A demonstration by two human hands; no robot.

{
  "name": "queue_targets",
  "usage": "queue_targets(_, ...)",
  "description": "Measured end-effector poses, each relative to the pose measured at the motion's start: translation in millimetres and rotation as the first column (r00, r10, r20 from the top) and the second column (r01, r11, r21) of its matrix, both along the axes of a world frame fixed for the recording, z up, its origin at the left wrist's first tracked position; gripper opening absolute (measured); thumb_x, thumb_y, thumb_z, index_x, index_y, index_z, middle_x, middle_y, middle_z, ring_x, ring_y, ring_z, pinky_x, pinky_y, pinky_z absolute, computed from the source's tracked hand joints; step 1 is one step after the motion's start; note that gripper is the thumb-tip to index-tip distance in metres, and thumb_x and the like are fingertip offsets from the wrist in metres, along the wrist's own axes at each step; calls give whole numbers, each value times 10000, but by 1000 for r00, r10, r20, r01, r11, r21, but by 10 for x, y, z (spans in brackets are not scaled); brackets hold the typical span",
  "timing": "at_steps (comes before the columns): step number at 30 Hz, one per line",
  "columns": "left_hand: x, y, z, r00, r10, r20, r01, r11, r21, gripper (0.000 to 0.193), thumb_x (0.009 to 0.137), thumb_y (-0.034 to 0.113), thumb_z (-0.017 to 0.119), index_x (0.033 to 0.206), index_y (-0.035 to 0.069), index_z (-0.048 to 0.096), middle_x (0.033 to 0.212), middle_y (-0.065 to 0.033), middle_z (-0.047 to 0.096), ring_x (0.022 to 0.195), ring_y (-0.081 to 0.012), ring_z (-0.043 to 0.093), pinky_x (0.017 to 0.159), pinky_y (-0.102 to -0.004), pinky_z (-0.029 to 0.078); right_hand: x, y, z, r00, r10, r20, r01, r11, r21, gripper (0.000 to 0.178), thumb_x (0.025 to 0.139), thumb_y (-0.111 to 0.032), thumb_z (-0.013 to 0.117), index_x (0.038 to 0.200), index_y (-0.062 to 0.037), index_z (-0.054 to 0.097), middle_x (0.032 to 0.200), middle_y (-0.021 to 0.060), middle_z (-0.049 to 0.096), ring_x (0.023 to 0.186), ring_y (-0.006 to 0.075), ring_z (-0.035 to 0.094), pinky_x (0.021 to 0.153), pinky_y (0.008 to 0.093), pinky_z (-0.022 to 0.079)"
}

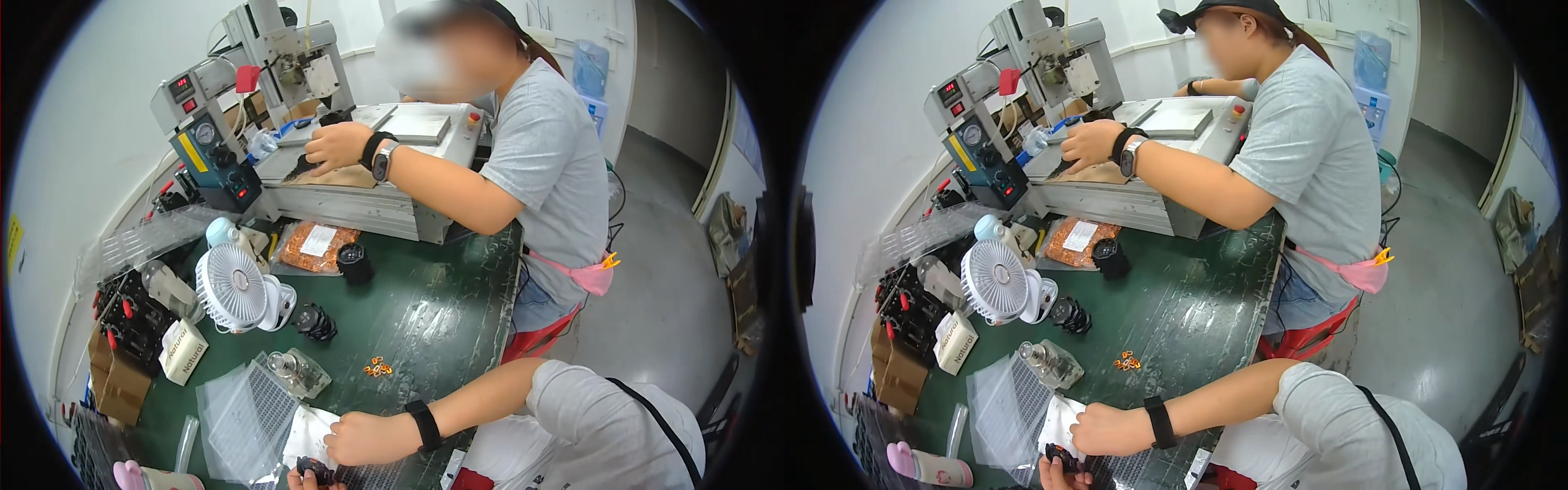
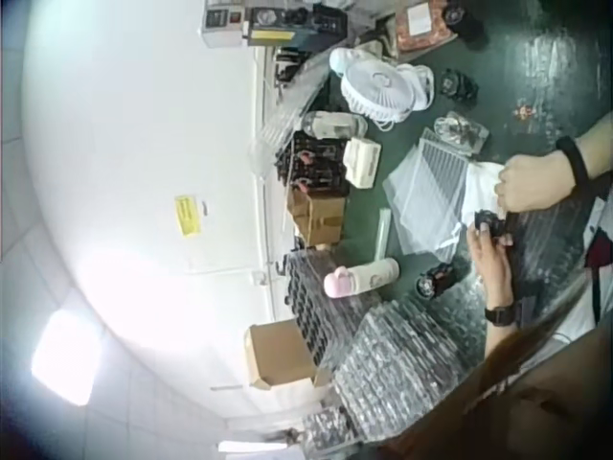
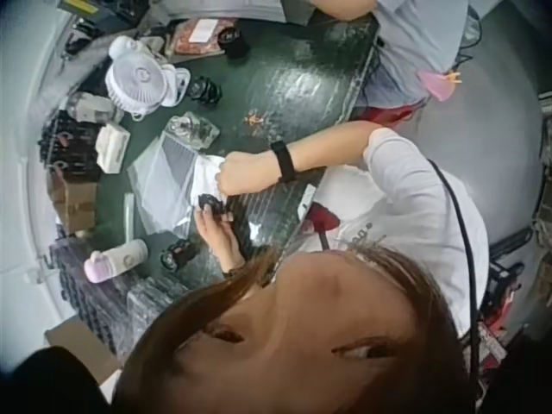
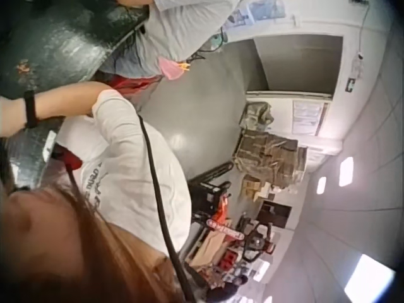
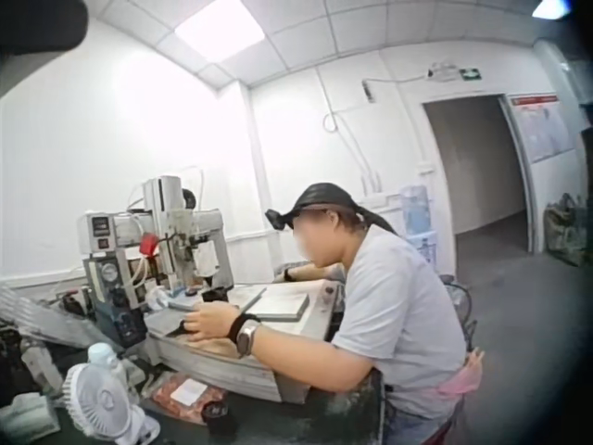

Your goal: Wiping and inspecting small electronic components at a factory workbench.

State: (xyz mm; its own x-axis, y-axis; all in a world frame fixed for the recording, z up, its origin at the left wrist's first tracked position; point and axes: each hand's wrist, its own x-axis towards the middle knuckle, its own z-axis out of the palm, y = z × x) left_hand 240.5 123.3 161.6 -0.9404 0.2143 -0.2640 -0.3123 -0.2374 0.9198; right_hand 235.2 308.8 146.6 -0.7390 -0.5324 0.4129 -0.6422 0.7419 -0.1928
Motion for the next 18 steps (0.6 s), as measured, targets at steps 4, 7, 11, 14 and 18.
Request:
queue_targets(4,-19,53,120,998,47,40,-46,998,-44,252,925,93,485,1170,40,470,787,-23,508,548,-111,436,501,-234,376,-1,77,104,999,8,41,-6,999,-45,92,679,-98,615,703,-10,597,753,106,595,710,261,616,574,349,476)
queue_targets(7,-24,67,165,997,69,34,-66,996,-59,268,922,97,484,1185,47,483,726,-1,460,518,-86,382,464,-208,331,-56,174,328,951,-24,310,109,959,-260,122,742,-106,604,775,8,572,788,121,585,743,295,605,612,376,475)
queue_targets(11,5,68,194,997,78,17,-77,996,-54,272,923,116,496,1189,62,485,695,15,428,488,-74,343,421,-195,292,-62,155,381,927,232,296,77,652,-754,148,803,-133,604,814,0,541,838,120,561,746,285,590,647,375,466)
queue_targets(14,56,72,268,994,101,49,-98,993,-61,263,926,128,499,1181,66,482,692,15,428,483,-67,341,412,-182,286,-29,89,417,886,363,289,45,553,-832,129,813,-115,603,826,4,555,837,104,565,762,234,593,658,346,482)
queue_targets(18,84,114,340,995,46,83,-46,999,-11,268,936,152,489,1186,57,470,706,2,436,482,-53,341,393,-158,272,-13,56,383,806,509,303,85,406,-910,138,817,-108,635,861,12,582,897,78,583,818,156,591,693,284,502)
